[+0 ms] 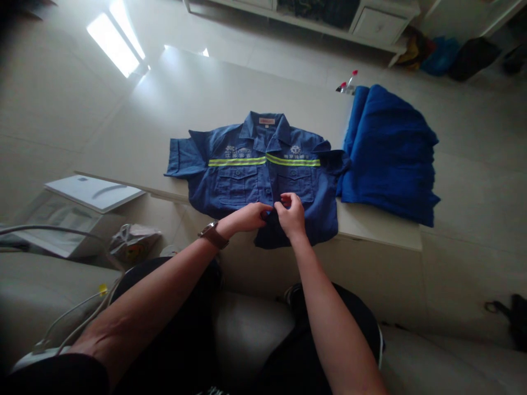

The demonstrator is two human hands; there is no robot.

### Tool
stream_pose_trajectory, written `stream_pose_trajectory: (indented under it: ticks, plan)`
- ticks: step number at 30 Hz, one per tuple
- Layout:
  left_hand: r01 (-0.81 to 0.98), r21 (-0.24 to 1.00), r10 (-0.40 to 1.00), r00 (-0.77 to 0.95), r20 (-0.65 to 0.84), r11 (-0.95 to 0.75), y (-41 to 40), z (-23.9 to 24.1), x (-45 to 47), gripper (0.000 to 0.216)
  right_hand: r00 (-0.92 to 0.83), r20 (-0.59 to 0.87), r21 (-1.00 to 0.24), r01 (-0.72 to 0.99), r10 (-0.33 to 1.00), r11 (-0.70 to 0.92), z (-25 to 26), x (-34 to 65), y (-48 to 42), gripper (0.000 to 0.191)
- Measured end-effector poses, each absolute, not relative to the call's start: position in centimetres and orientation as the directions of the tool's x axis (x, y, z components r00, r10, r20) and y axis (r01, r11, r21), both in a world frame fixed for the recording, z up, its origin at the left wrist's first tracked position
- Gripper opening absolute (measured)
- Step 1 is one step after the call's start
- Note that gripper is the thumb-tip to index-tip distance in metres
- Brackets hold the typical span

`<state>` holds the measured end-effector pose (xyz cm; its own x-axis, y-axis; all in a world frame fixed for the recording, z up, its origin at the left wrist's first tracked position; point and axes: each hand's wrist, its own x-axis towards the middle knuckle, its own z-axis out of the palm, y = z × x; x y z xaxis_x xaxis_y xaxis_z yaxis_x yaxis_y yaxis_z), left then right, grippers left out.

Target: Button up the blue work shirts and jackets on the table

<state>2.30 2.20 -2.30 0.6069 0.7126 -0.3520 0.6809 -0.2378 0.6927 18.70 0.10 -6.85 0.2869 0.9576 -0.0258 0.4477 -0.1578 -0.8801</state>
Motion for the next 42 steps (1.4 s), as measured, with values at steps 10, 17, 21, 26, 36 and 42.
stream_pose_trajectory:
  ticks: [10, 17, 21, 26, 36, 42]
  plan:
    - [0.726, 0.654, 0.664, 0.598, -0.449, -0.211, 2.4, -2.7, 2.3, 0.032, 0.293, -0.055, -0.812, 0.544, 0.955, -0.214, -6.2, 17.7, -0.4, 0.013]
    - [0.791, 0.603, 0.923, 0.305, -0.235, -0.108, 2.4, -5.1, 2.5, 0.044, 0.262, -0.032, -0.844, 0.509, 0.964, -0.166, -5.4, 17.6, -0.5, 0.013]
    - [0.769, 0.631, 0.936, 0.286, -0.203, -0.098, 2.3, -6.4, 2.8, 0.037, 0.239, -0.031, -0.844, 0.514, 0.970, -0.154, -5.2, 17.6, -0.6, 0.013]
    - [0.769, 0.629, 0.945, 0.280, -0.171, -0.114, 2.4, -6.9, 2.9, 0.024, 0.210, -0.061, -0.839, 0.519, 0.976, -0.164, -5.2, 17.6, -0.6, 0.013]
    - [0.821, 0.531, 0.947, 0.306, -0.099, -0.209, 1.6, -5.0, 2.9, 0.023, 0.201, -0.037, -0.816, 0.559, 0.979, -0.146, -5.4, 17.8, -0.6, 0.015]
    - [0.801, 0.542, 0.932, 0.353, -0.086, -0.253, 1.5, -4.3, 3.1, 0.026, 0.140, -0.005, -0.823, 0.562, 0.990, -0.084, -5.5, 17.9, -0.7, 0.015]
